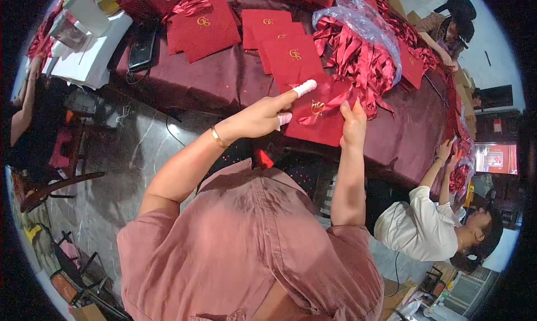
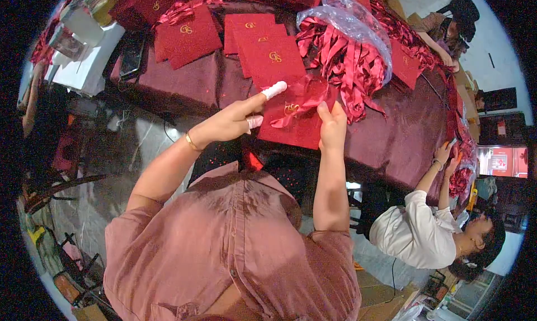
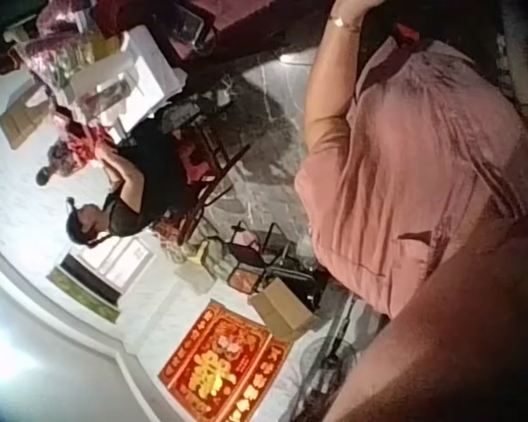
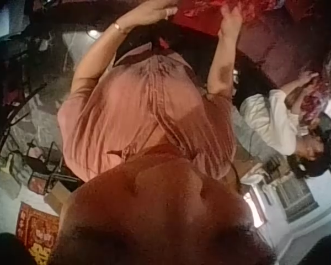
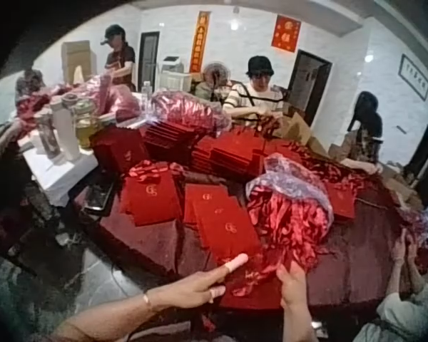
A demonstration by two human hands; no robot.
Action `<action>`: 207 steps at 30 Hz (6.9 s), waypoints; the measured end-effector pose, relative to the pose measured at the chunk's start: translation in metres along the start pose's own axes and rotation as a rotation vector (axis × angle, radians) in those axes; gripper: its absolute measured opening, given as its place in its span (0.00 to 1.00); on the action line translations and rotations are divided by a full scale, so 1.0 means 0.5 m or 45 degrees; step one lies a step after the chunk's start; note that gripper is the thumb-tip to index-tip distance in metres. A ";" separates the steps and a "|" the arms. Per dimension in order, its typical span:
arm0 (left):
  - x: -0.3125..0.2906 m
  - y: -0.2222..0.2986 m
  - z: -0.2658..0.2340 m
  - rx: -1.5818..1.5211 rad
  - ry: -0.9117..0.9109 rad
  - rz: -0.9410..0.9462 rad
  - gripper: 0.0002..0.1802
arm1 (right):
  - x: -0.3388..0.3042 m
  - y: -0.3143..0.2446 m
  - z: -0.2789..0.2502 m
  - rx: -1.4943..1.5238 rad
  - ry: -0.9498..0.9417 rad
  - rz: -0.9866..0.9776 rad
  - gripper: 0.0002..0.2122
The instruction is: The person attaches ribbons to red gift bags by hand, tying ribbon handles onto each bag.
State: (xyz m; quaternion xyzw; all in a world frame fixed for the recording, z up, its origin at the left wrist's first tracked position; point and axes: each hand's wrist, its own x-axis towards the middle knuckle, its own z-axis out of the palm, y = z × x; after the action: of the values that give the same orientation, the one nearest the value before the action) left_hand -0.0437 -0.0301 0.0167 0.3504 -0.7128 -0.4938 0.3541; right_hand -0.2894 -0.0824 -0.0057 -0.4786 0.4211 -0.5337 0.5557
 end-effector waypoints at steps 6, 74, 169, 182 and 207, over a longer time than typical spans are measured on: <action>0.000 0.025 0.002 0.378 0.008 -0.036 0.44 | -0.005 0.005 0.006 -0.065 0.006 -0.014 0.13; 0.125 -0.095 -0.099 1.214 1.325 0.168 0.19 | -0.019 0.005 -0.074 -1.116 -0.047 -0.534 0.03; 0.114 -0.083 0.039 0.454 0.600 -0.216 0.30 | 0.044 0.023 0.041 -1.166 -0.188 -0.333 0.06; 0.114 -0.091 0.043 -0.153 0.582 -0.263 0.34 | 0.039 0.002 0.079 -1.205 -0.251 -0.492 0.04; 0.096 -0.060 0.046 -0.458 0.503 -0.301 0.39 | 0.026 -0.011 0.084 -1.404 -0.177 -0.594 0.03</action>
State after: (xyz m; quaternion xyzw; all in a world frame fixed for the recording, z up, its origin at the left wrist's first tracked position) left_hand -0.0829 -0.0683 -0.0101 0.4519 -0.4852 -0.5722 0.4826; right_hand -0.2484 -0.0918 0.0080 -0.8097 0.4823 -0.3120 0.1200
